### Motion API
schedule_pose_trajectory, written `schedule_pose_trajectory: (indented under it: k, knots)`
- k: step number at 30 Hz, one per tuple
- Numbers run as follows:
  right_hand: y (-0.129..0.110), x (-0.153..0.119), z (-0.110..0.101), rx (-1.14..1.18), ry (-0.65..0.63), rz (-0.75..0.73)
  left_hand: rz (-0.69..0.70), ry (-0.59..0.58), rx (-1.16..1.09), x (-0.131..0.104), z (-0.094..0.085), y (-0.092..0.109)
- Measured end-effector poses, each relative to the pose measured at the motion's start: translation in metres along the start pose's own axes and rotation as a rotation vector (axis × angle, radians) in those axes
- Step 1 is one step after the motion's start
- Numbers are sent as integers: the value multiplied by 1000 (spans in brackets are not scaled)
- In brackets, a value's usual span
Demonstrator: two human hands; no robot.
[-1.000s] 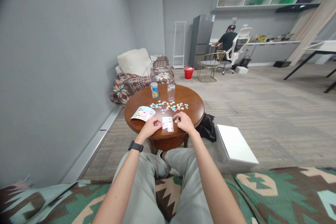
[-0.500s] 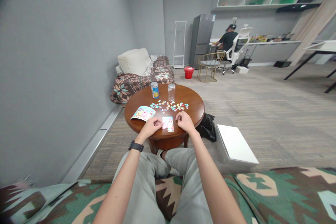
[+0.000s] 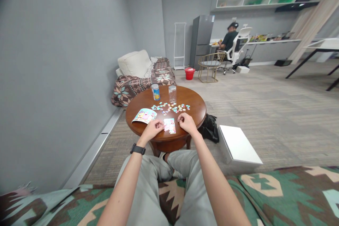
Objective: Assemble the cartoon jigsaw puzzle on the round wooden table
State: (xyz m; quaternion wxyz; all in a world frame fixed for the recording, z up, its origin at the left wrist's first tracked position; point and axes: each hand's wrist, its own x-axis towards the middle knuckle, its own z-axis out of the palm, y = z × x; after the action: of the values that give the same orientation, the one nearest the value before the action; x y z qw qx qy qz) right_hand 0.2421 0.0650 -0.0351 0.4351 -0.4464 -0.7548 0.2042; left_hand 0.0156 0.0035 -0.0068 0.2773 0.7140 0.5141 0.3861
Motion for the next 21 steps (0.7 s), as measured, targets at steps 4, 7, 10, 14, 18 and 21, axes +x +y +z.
schedule_pose_trajectory:
  k: [4, 7, 10, 14, 18, 21]
  knots:
    - [-1, 0, 0, 8, 12, 10, 2, 1, 1, 0, 0, 0]
    - [-1, 0, 1, 1, 22, 10, 2, 6, 2, 0, 0, 0]
    - [-1, 0, 1, -2, 22, 15, 4, 5, 5, 0, 1, -1]
    - [1, -1, 1, 0, 21, 23, 6, 4, 12, 0, 1, -2]
    - [1, 0, 0, 4, -35, 3, 5, 5, 23, 1, 1, -5]
    - [0, 1, 0, -27, -85, -29, 6, -1, 29, 1, 1, -6]
